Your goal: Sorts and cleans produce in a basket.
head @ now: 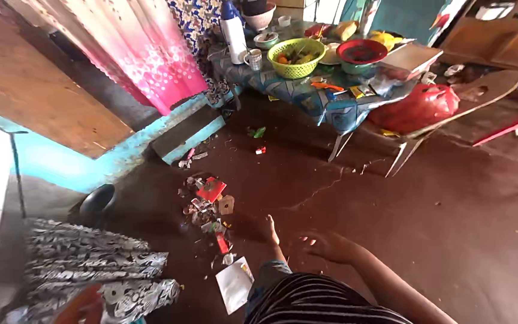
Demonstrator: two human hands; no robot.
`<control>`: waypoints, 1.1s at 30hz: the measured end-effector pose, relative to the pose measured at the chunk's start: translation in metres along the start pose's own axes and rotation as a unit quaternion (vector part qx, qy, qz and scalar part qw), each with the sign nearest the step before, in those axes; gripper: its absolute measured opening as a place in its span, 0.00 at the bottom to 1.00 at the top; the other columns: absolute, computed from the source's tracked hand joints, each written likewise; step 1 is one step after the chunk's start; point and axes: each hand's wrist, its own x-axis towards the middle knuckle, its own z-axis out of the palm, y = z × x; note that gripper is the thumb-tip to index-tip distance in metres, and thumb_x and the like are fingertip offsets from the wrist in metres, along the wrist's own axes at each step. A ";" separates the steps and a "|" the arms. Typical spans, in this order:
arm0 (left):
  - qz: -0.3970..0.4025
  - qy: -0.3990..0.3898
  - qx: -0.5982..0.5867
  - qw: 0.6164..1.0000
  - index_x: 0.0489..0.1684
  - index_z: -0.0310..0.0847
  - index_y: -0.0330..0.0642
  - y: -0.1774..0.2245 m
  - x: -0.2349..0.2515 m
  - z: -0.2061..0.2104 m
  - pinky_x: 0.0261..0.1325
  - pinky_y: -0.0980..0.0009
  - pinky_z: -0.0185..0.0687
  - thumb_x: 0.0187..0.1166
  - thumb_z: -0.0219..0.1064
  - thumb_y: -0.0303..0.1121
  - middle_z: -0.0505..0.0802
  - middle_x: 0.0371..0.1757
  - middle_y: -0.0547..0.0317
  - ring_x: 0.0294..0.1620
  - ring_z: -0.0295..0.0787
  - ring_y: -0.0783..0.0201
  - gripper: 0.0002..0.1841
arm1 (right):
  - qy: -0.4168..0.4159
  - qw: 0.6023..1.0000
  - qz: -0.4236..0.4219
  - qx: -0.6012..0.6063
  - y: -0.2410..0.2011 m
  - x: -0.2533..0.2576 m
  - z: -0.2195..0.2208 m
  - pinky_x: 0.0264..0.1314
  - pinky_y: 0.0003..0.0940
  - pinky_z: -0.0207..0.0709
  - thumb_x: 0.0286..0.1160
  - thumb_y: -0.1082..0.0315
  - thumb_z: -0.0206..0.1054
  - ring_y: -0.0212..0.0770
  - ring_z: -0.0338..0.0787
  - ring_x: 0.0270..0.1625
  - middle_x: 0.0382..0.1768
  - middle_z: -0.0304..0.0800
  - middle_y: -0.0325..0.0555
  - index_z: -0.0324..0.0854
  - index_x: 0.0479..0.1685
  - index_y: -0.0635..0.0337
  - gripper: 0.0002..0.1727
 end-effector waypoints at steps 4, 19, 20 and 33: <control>0.031 -0.027 -0.029 0.999 0.76 0.74 0.24 0.057 0.162 0.018 0.78 0.33 0.68 0.87 0.55 0.23 0.84 0.70 0.23 0.74 0.80 0.28 0.21 | 0.126 0.989 0.078 0.013 0.010 0.068 -0.095 0.81 0.52 0.72 0.89 0.66 0.60 0.60 0.83 0.75 0.74 0.81 0.66 0.71 0.82 0.66 0.25; 0.144 -0.237 -0.027 0.960 0.81 0.71 0.30 0.285 0.496 0.044 0.82 0.42 0.68 0.87 0.56 0.21 0.81 0.77 0.29 0.78 0.78 0.35 0.23 | 0.286 0.924 0.135 0.213 0.005 0.269 -0.347 0.65 0.46 0.79 0.92 0.70 0.53 0.52 0.86 0.62 0.71 0.79 0.68 0.67 0.81 0.71 0.23; 0.129 -0.234 -0.034 0.963 0.80 0.73 0.30 0.291 0.501 0.051 0.81 0.41 0.68 0.86 0.58 0.21 0.82 0.75 0.28 0.77 0.78 0.34 0.23 | 0.300 0.919 0.133 0.217 0.009 0.283 -0.373 0.65 0.44 0.79 0.92 0.70 0.53 0.50 0.86 0.62 0.70 0.80 0.67 0.67 0.81 0.71 0.23; 0.043 -0.239 -0.060 0.968 0.79 0.73 0.29 0.434 0.605 0.066 0.78 0.41 0.72 0.84 0.56 0.19 0.83 0.73 0.27 0.74 0.81 0.34 0.23 | 0.411 0.895 0.075 -0.154 -0.003 0.473 -0.712 0.80 0.69 0.67 0.87 0.70 0.57 0.65 0.75 0.80 0.73 0.83 0.60 0.85 0.69 0.59 0.18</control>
